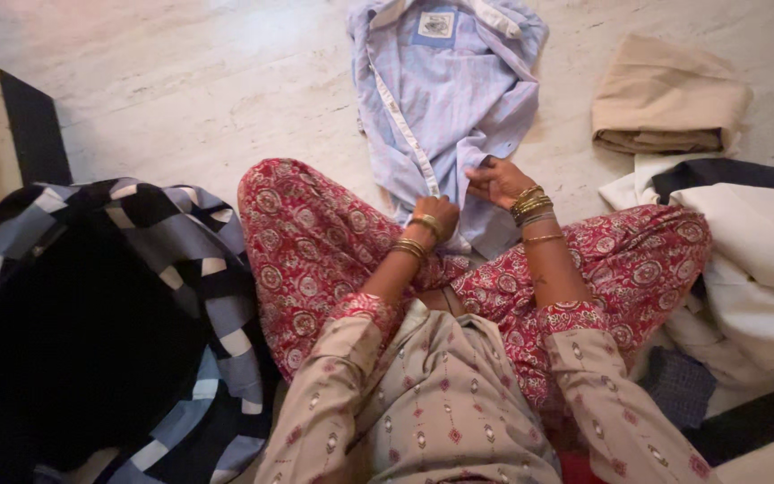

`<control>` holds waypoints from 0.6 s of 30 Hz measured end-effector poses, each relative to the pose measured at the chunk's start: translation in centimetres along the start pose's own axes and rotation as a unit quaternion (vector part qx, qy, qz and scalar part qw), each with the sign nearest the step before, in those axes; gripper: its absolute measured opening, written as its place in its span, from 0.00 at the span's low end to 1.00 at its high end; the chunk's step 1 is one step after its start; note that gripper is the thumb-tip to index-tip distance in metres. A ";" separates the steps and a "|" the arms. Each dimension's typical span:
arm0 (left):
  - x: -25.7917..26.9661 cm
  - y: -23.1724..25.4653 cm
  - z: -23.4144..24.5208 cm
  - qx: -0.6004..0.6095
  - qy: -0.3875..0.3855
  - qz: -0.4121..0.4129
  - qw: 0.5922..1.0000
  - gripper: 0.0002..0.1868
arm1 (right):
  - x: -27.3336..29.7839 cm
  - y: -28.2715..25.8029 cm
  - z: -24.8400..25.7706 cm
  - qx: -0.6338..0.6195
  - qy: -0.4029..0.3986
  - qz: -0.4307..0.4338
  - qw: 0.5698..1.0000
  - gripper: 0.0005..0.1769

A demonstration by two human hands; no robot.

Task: The person sits on the floor and folds a blue shirt, first buttoning several buttons and then laying it flat to fold the sleeves and sides.

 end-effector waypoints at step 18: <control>5.5 -7.0 11.1 0.271 0.237 0.232 0.904 0.13 | 6.2 -3.5 -6.5 0.513 0.257 0.344 0.744 0.16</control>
Point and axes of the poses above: each hand's wrist, its own x-axis away from the middle knuckle, its own z-axis out of the back of the hand, y = z × x, the point moved 4 cm from there along -x, towards the middle knuckle, and after that the axes turned 11 degrees about -x, right-handed, at the moved point
